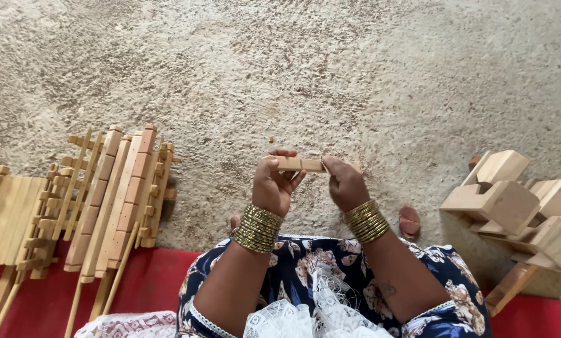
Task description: The person sits on the floor and assembles a segmented wooden piece by hand. They repeatedly align and press the segments together, rotate the piece to inspect the joints, and continue joining additional segments until the piece is longer.
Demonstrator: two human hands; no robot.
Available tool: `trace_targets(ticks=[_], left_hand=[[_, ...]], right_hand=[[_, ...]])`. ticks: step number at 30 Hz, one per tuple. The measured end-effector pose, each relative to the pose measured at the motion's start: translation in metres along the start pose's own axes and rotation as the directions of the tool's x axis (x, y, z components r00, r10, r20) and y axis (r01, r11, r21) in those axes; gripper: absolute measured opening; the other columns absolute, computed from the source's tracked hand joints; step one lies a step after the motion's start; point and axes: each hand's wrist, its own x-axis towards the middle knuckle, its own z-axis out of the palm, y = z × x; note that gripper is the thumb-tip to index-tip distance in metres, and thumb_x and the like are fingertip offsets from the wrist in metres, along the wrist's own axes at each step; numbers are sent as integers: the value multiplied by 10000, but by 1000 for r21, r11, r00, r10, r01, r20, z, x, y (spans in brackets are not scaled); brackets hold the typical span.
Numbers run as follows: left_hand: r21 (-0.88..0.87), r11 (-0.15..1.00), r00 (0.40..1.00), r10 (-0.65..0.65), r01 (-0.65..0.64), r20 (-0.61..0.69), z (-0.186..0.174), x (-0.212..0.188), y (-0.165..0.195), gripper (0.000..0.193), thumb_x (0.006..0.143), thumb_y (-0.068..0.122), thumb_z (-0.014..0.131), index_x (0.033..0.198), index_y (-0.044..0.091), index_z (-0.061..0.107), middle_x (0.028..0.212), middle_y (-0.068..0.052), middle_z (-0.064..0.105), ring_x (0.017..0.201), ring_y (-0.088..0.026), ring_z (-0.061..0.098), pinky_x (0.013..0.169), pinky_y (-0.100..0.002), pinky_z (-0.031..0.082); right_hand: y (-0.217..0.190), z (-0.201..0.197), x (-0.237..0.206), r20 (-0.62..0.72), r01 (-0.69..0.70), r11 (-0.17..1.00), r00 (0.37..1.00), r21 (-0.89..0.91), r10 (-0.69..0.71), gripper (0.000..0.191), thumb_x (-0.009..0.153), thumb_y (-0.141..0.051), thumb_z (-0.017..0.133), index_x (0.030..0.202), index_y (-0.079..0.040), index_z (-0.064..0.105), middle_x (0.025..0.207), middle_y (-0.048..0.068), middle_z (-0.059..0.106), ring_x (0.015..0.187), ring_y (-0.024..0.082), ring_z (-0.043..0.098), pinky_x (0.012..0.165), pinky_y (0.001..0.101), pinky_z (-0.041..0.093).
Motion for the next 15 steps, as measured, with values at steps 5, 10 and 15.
trace_targets(ticks=[5,10,15], left_hand=[[-78,997,1000,-5,3,-21,-2,0,1,303,863,246,532,1125,98,568,1130,-96,637,992,-242,617,910,-453,576],[-16,1000,999,-26,25,-43,1,1,2,295,851,241,519,1117,117,552,1116,-75,645,996,-238,627,917,-456,562],[18,1000,1000,2,-2,-10,4,-1,1,300,871,221,499,1139,94,542,1147,-101,625,1020,-245,616,911,-439,579]], right_hand=[[-7,-20,11,300,-710,703,666,-24,683,333,977,-10,491,1213,-88,713,1132,138,735,632,265,642,554,391,595],[32,-29,10,137,-641,757,767,128,627,311,961,-52,558,1246,-51,685,1099,169,744,847,178,736,721,315,622],[46,-19,10,341,-732,678,655,66,675,491,1043,-489,615,1246,-48,690,1123,172,744,980,229,694,844,356,544]])
